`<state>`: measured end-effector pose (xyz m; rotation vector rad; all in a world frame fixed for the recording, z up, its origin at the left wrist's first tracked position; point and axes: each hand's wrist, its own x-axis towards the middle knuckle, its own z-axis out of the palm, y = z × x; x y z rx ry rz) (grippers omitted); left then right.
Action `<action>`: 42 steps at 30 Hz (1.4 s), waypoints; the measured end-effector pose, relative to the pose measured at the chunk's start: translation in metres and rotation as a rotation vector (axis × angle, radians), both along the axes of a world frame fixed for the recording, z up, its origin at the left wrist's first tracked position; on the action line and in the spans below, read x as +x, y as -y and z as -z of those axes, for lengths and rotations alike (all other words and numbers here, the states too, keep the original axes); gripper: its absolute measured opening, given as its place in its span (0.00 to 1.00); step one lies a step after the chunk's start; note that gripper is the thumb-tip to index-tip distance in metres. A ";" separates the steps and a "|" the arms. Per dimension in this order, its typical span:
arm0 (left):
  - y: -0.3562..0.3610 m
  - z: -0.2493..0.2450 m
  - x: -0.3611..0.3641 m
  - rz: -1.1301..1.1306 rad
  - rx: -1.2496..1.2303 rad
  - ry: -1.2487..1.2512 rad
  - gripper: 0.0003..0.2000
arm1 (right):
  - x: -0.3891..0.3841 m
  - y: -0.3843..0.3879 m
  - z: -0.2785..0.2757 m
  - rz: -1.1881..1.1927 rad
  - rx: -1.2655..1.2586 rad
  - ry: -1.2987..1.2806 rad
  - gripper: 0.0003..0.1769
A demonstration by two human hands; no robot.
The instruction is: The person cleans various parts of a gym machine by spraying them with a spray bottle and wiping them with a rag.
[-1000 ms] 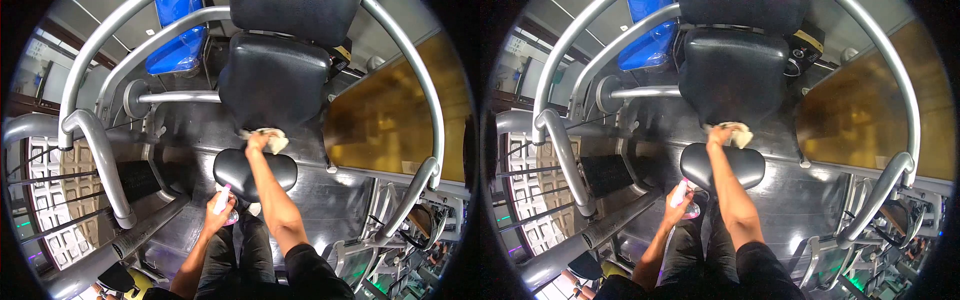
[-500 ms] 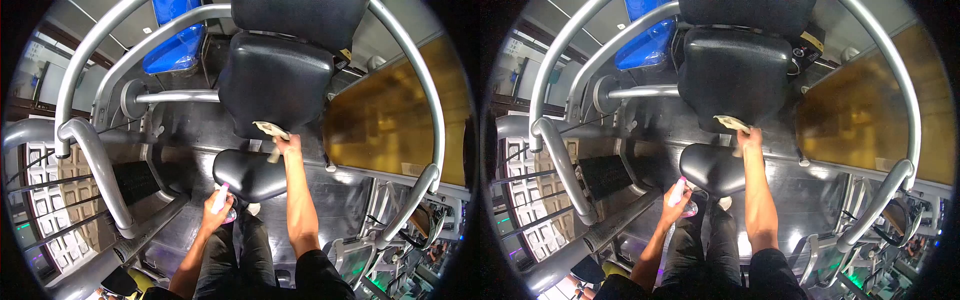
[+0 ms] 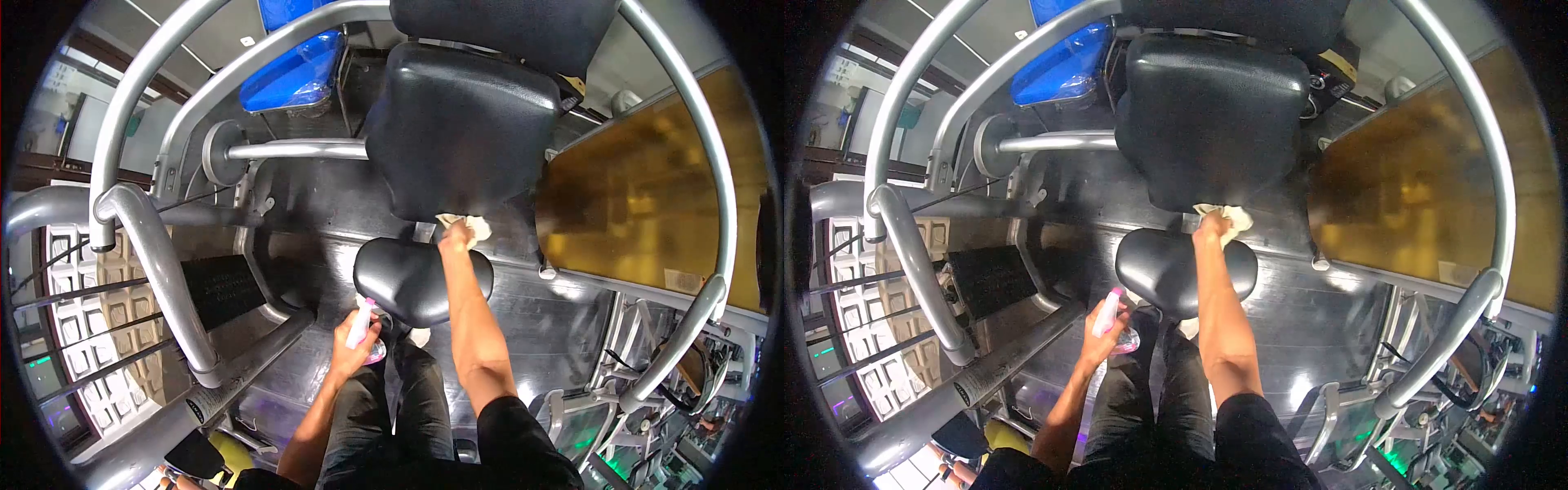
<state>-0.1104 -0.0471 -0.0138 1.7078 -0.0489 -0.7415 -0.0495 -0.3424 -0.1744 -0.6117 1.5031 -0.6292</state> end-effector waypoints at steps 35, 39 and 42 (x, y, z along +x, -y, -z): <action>0.005 0.093 -0.080 0.233 0.263 -0.160 0.09 | -0.365 -0.026 0.022 -0.309 0.164 0.349 0.18; -0.006 0.133 -0.084 0.340 0.376 -0.097 0.11 | -0.384 -0.084 -0.003 -0.104 0.421 0.487 0.19; 0.001 0.138 -0.075 0.396 0.407 -0.106 0.13 | -0.384 -0.109 -0.014 -0.100 0.496 0.508 0.19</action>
